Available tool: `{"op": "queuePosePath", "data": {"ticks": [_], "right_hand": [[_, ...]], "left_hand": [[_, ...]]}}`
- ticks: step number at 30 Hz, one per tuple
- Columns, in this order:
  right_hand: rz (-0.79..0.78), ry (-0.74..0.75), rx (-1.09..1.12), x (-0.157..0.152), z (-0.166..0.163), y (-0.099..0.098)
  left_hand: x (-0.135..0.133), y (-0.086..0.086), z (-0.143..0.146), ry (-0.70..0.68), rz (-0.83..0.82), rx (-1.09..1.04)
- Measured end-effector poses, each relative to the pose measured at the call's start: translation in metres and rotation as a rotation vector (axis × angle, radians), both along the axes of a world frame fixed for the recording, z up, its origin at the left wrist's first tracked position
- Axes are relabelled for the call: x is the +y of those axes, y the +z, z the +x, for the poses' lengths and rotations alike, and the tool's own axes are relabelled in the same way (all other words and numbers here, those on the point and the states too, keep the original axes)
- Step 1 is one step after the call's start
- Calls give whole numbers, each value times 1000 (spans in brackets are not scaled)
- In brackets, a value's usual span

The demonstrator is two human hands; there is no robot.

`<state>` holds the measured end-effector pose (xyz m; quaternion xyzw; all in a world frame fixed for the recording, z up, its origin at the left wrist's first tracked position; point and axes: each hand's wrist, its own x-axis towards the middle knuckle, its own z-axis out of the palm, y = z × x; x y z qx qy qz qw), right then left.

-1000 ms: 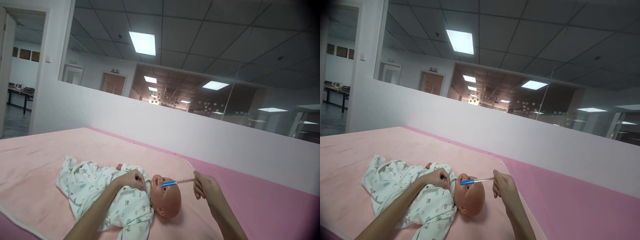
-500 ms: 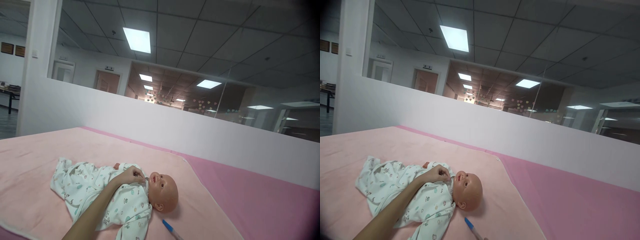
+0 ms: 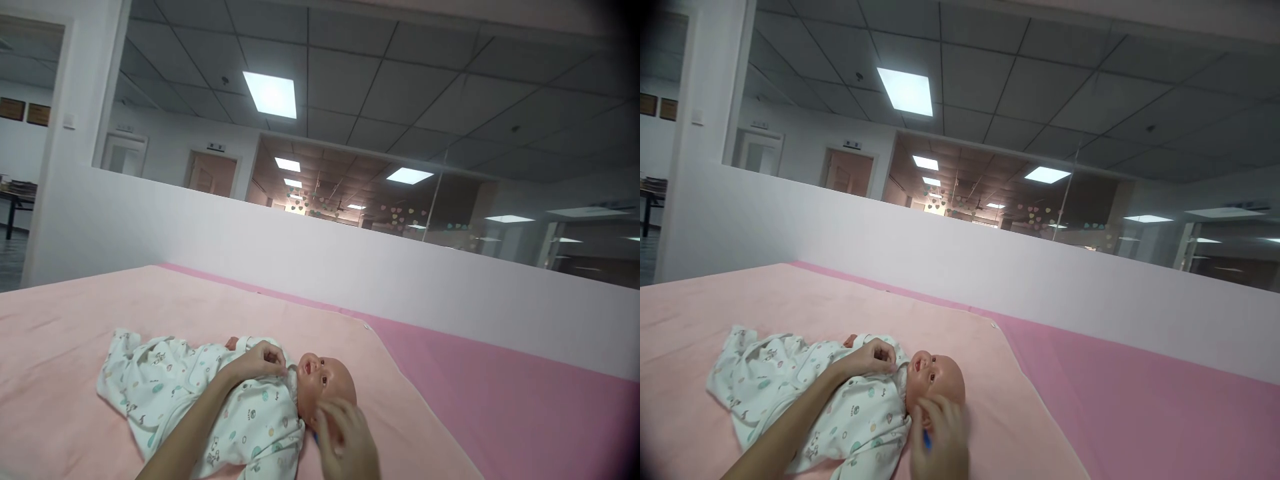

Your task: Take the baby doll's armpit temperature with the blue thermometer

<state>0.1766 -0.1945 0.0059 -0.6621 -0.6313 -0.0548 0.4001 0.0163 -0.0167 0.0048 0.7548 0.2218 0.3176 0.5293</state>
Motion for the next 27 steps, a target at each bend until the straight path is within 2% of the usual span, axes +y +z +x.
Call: {"op": "queuePosePath", "data": {"ticks": [2,3,6,9,13,17,23,27], "right_hand": [[104,188,-124,33,-19,3],[120,232,-207,48,-28,2],[212,308,-432,81,-44,-9],[366,338,-501,92,-48,-21],[462,381,-411,87,-47,-31],[416,459,-243,80,-48,-36],[344,452,-20,79,-54,-39],[333,483,71,80,-54,-37]], "left_hand": [[0,1,-2,-23,-43,-16],[1,0,-3,-39,-58,-12],[7,-3,-3,-85,-71,43],[11,-5,-3,-112,-64,89],[7,-2,-8,-129,-62,82],[-2,1,-17,-111,-153,58],[-4,-2,-19,12,-192,44],[-3,-4,-20,36,-219,22]]}}
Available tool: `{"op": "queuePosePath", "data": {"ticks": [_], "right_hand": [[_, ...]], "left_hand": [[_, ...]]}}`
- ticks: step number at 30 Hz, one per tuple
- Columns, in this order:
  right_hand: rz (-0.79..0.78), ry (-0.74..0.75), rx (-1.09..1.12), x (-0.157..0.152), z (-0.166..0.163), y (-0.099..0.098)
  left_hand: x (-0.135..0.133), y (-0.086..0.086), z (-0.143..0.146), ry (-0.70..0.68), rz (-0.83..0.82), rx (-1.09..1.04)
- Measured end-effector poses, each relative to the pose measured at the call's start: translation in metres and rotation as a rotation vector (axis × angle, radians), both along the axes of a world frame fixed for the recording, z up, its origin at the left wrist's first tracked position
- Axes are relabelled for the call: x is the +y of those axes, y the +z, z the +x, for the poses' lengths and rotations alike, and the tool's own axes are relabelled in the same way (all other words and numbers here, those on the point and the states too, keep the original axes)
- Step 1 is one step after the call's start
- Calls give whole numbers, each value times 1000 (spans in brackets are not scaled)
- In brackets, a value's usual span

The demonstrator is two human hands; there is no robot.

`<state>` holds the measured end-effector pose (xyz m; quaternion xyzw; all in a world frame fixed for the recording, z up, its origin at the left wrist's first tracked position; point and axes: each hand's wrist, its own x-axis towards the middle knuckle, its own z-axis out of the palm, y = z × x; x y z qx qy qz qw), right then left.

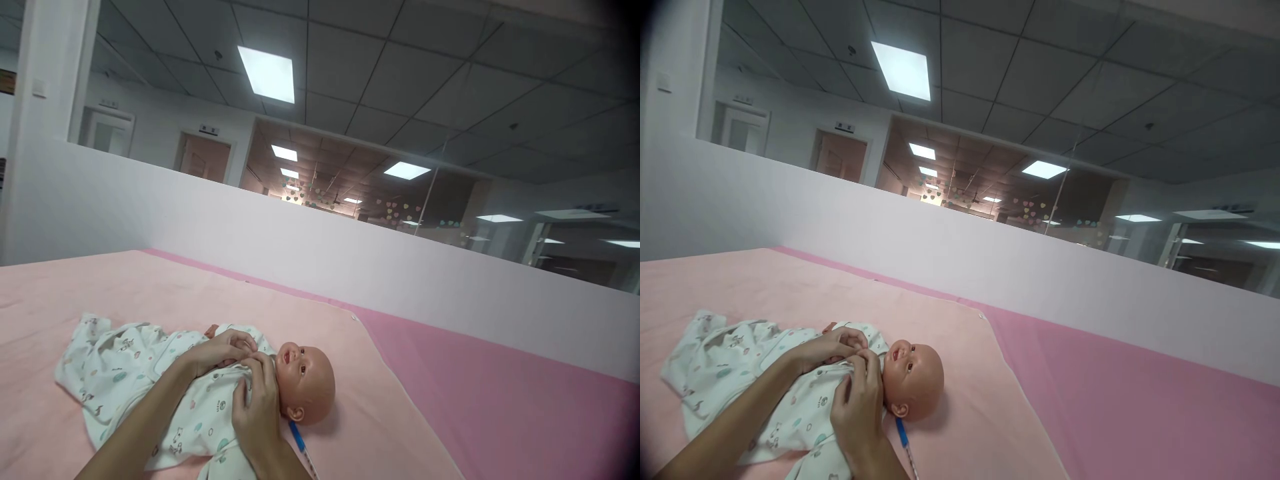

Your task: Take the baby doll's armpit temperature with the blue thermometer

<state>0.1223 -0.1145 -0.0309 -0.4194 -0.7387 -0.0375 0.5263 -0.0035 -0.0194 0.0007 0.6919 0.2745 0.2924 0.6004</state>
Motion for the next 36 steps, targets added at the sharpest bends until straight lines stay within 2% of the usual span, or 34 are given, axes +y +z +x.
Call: {"op": "queuePosePath", "data": {"ticks": [8,15,19,24,29,36], "right_hand": [[190,54,-24,0,4,-6],[65,1,50,2,1,-2],[17,21,78,4,0,-1],[74,30,86,4,1,-5],[175,39,85,6,4,-6],[145,80,41,5,2,0]], "left_hand": [[1,-2,-2,15,-31,4],[-3,1,-2,-49,-2,21],[-3,0,-2,-71,4,12],[-1,-2,-2,-94,8,4],[-4,1,-2,-177,-19,-17],[-2,1,-3,-170,-14,-21]]}}
